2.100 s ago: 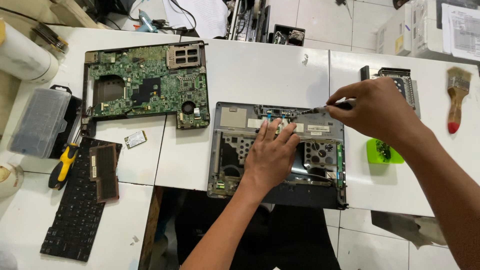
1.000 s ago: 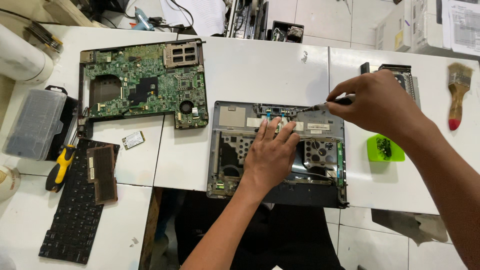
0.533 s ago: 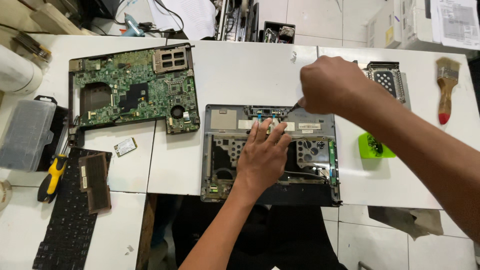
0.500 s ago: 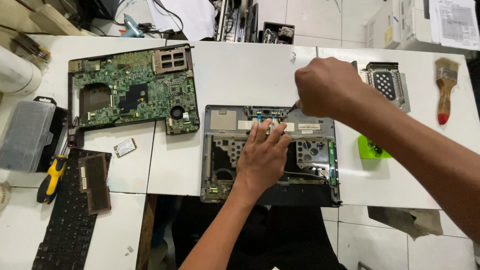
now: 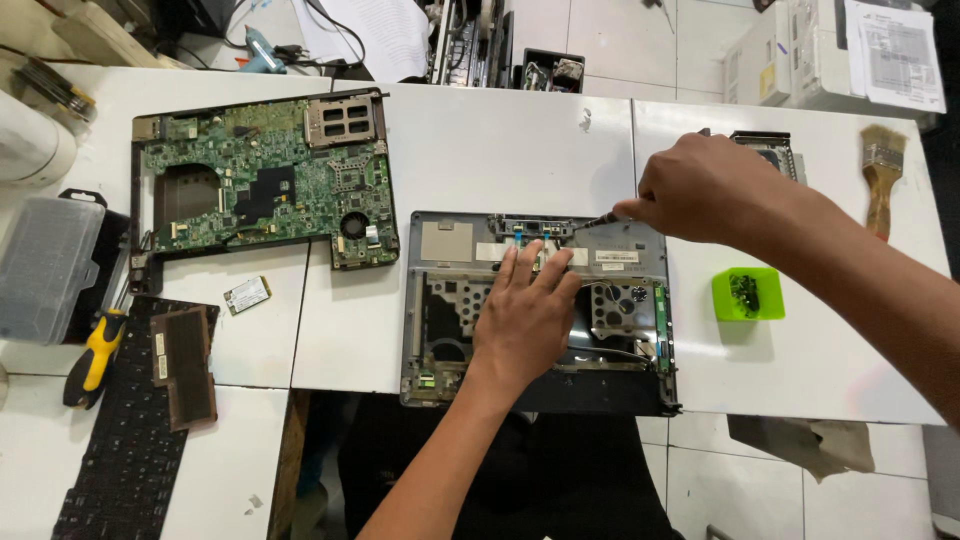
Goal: The person uses a screwdriver to remove screws from a laptop chassis and then detaches a small circuit board component. The removed screws are placed into a green container on the table.
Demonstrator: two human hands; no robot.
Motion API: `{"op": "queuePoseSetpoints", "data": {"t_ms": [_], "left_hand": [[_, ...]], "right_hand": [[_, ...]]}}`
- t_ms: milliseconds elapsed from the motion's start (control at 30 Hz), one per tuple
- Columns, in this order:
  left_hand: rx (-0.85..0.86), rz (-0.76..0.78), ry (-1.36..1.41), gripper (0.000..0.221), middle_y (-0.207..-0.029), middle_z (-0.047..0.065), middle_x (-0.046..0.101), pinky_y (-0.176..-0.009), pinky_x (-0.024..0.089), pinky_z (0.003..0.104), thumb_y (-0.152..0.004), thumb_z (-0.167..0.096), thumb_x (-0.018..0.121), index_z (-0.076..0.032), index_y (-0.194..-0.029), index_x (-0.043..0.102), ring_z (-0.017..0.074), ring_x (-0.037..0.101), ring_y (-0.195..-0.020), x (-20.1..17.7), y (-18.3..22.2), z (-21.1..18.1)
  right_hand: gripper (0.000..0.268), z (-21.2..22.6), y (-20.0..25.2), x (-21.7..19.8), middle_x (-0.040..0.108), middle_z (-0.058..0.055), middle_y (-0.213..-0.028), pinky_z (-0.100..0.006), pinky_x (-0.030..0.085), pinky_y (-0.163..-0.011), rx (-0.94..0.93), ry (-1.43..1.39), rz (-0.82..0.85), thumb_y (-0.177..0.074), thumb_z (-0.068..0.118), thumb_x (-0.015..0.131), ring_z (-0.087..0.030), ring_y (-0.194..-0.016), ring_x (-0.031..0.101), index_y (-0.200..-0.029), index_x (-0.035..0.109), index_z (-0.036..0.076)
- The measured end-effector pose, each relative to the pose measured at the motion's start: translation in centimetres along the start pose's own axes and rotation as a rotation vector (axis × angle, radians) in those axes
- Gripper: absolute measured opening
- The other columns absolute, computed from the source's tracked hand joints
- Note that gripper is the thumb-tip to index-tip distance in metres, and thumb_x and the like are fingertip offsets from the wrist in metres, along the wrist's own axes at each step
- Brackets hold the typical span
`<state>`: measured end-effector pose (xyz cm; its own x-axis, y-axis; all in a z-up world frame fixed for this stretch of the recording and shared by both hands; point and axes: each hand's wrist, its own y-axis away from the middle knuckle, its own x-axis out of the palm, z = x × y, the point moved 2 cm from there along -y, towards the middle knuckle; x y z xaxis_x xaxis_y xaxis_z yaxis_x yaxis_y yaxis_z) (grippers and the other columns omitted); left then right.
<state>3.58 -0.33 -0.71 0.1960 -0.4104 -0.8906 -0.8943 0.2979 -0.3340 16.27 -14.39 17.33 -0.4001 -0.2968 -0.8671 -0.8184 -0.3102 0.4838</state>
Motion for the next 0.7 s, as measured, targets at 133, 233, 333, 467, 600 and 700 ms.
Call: {"op": "queuePoseSetpoints", "data": {"t_ms": [133, 233, 333, 467, 600, 700], "left_hand": [[-0.005, 0.009, -0.005, 0.02, -0.146, 0.005, 0.06, -0.126, 0.038, 0.061, -0.098, -0.025, 0.065, -0.018, -0.116, 0.065, 0.0388, 0.051, -0.146, 0.2, 0.1, 0.0], [-0.013, 0.011, -0.029, 0.018, -0.145, 0.005, 0.06, -0.126, 0.038, 0.059, -0.098, -0.026, 0.065, -0.018, -0.114, 0.065, 0.0373, 0.051, -0.146, -0.5, 0.0, -0.2], [-0.017, 0.037, -0.024, 0.017, -0.145, 0.005, 0.06, -0.127, 0.037, 0.059, -0.1, -0.024, 0.062, -0.018, -0.115, 0.066, 0.0376, 0.05, -0.147, -0.7, 0.0, -0.2], [-0.005, 0.018, -0.034, 0.018, -0.147, 0.005, 0.057, -0.127, 0.036, 0.059, -0.101, -0.025, 0.062, -0.018, -0.117, 0.064, 0.0375, 0.047, -0.148, 0.0, 0.1, 0.1], [-0.007, 0.033, -0.026, 0.018, -0.147, 0.006, 0.057, -0.128, 0.035, 0.059, -0.102, -0.026, 0.061, -0.018, -0.119, 0.063, 0.037, 0.047, -0.149, 0.0, 0.1, 0.0], [-0.002, 0.061, -0.043, 0.019, -0.148, 0.006, 0.055, -0.13, 0.035, 0.059, -0.104, -0.027, 0.059, -0.019, -0.121, 0.063, 0.0372, 0.046, -0.149, -0.3, 0.0, 0.1]], "right_hand": [[0.028, 0.5, -1.1, 1.4, 0.076, -0.005, -0.067, -0.031, 0.065, -0.062, -0.1, 0.144, -0.122, -0.101, 0.039, 0.072, -0.017, -0.052, 0.07, -0.099, 0.086, 0.015], [0.019, 2.2, -0.9, 0.5, 0.077, 0.002, -0.075, -0.028, 0.066, -0.069, -0.245, 0.393, -0.244, -0.098, 0.036, 0.076, -0.013, -0.069, 0.073, -0.099, 0.085, 0.019], [0.022, 2.8, -0.8, -0.2, 0.079, -0.003, -0.077, -0.029, 0.068, -0.061, -0.189, 0.328, -0.141, -0.1, 0.035, 0.074, -0.016, -0.061, 0.075, -0.101, 0.084, 0.016], [0.027, 2.7, -2.2, 0.8, 0.074, -0.008, -0.064, -0.033, 0.065, -0.054, -0.167, 0.287, -0.162, -0.101, 0.032, 0.072, -0.019, -0.051, 0.071, -0.091, 0.084, 0.01], [0.03, 3.0, -3.7, 2.6, 0.069, -0.002, -0.059, -0.03, 0.065, -0.056, -0.28, 0.512, -0.219, -0.103, 0.032, 0.069, -0.013, -0.048, 0.065, -0.086, 0.083, 0.012], [0.026, 3.9, -2.2, 0.8, 0.076, -0.006, -0.068, -0.032, 0.068, -0.059, -0.265, 0.454, -0.159, -0.104, 0.029, 0.069, -0.017, -0.055, 0.073, -0.095, 0.084, 0.009]]}}
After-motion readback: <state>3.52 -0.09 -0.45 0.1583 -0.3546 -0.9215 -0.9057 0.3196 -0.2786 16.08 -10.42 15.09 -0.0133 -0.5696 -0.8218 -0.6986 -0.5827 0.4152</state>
